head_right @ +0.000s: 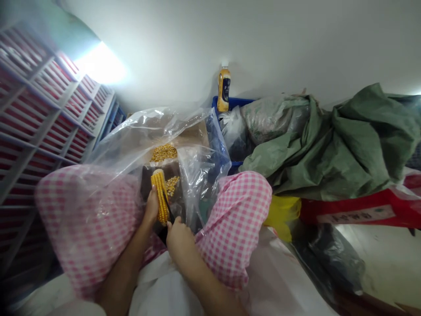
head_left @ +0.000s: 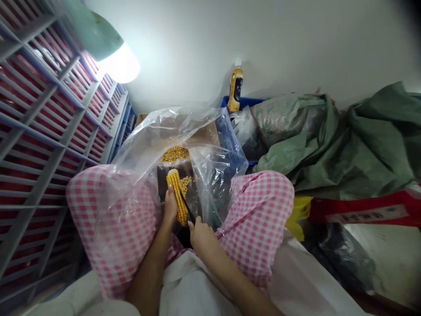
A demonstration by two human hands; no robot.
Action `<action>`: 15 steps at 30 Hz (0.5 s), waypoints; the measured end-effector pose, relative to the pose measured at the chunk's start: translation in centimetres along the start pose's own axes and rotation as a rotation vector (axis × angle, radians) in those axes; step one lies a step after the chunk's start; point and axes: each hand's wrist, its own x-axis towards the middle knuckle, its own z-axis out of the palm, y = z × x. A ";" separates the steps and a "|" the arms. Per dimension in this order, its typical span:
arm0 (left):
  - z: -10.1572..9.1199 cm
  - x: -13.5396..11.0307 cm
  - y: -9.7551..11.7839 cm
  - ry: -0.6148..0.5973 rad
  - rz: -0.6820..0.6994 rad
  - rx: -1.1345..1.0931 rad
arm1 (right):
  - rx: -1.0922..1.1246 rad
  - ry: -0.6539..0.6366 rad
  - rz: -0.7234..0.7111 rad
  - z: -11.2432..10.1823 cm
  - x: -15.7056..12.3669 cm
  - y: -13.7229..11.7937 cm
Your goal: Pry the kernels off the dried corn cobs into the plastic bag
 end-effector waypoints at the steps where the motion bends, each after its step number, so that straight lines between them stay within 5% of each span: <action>1: -0.1 0.0 0.1 0.008 0.003 0.006 | 0.031 -0.009 -0.015 0.0 0.2 0.1; 7: -0.1 0.1 0.1 0.027 0.009 0.016 | 0.286 -0.290 -0.135 -1.6 1.9 2.3; 12: 0.0 0.4 -0.2 0.026 0.002 0.040 | 0.138 -0.083 -0.066 -1.4 1.2 1.1; 15: -0.2 0.6 -0.3 0.019 -0.005 0.040 | 0.212 -0.131 -0.064 -1.2 1.3 0.9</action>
